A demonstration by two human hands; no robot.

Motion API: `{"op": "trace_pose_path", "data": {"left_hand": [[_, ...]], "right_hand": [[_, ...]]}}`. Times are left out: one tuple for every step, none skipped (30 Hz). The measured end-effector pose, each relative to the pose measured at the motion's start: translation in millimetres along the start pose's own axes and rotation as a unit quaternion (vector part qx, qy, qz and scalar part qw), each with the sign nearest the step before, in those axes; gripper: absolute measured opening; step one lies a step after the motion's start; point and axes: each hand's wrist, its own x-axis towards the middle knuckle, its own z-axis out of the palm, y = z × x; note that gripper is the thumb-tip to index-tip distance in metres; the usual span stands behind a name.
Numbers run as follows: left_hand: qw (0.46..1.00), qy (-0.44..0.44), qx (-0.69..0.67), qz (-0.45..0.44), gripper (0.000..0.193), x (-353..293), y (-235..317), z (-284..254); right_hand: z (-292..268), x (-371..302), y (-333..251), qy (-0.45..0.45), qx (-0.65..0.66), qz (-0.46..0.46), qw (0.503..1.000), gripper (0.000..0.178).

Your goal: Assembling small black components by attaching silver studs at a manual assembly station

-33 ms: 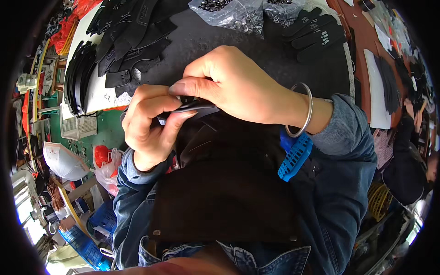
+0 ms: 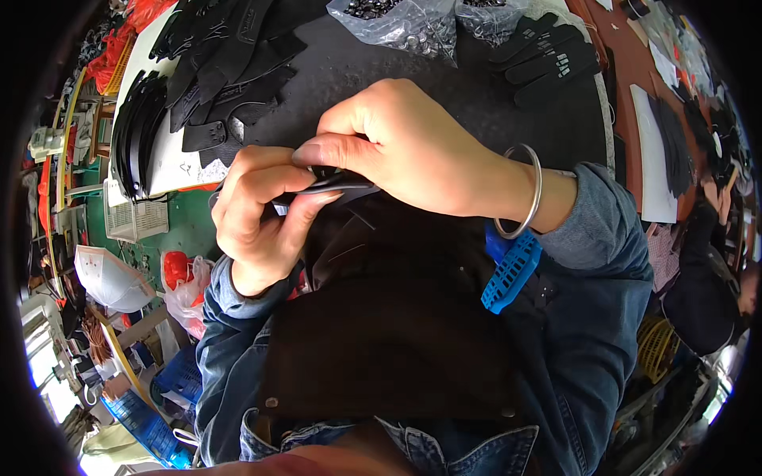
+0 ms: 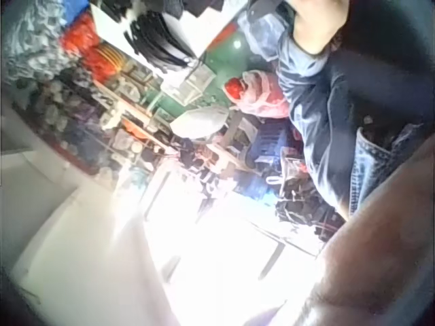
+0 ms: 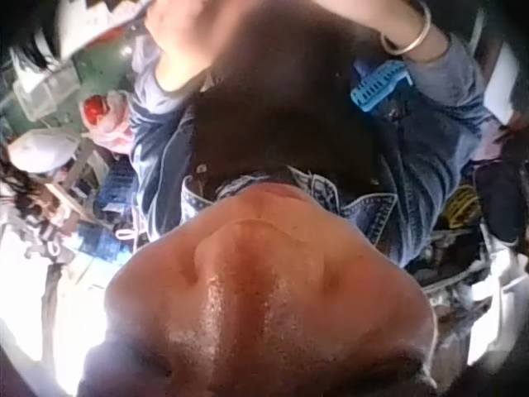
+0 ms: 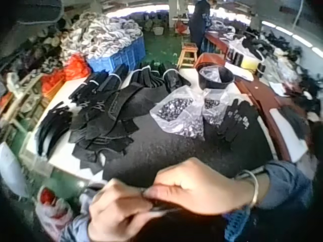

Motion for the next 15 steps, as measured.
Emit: {"op": "trace_pose_path", "data": {"left_hand": [[1.0,-0.003,-0.003,-0.012,0.027,0,0,0],[1.0,-0.003,-0.002,-0.012,0.027,0,0,0],[1.0,0.001,-0.008,-0.024,0.027,0,1,0],[0.999,0.004,-0.015,-0.036,0.027,0,1,0],[0.999,0.004,-0.016,-0.036,0.027,0,1,0],[0.999,-0.001,-0.018,-0.042,0.027,1,1,0],[0.999,-0.007,-0.019,-0.048,0.027,1,1,0],[0.999,-0.007,-0.02,-0.048,0.027,1,2,0],[0.997,-0.013,-0.028,-0.064,0.026,2,3,1],[0.996,-0.018,-0.035,-0.08,0.025,3,3,0],[0.996,-0.017,-0.036,-0.08,0.025,3,2,0],[0.993,-0.016,-0.066,-0.101,0.024,3,0,0],[0.988,-0.013,-0.086,-0.124,0.023,2,0,-4],[0.978,-0.009,-0.133,-0.163,0.021,-1,-1,-7],[0.963,-0.013,-0.166,-0.211,0.021,-4,1,-7]], "right_hand": [[1,-1,-1,0.018,-0.019,-0.019,0.999,0.029],[2,-1,-1,0.037,-0.038,-0.038,0.998,0.028],[2,-1,0,0.036,-0.038,-0.038,0.998,0.028],[3,-1,3,0.041,-0.056,-0.041,0.997,0.027],[3,-1,4,0.045,-0.074,-0.044,0.995,0.026],[3,-2,3,0.046,-0.075,-0.044,0.995,0.026],[3,-2,2,0.052,-0.071,-0.049,0.995,0.026],[3,-3,1,0.059,-0.068,-0.055,0.994,0.026],[3,-3,2,0.059,-0.068,-0.054,0.994,0.026],[3,-4,3,0.065,-0.069,-0.085,0.992,0.026],[3,-4,4,0.071,-0.07,-0.115,0.988,0.026],[2,-5,2,0.07,-0.071,-0.114,0.988,0.026],[3,-5,-3,0.055,-0.088,-0.132,0.986,0.025],[4,-5,-7,0.04,-0.104,-0.151,0.982,0.025],[1,-8,-9,0.007,-0.189,-0.183,0.965,0.032]]}}
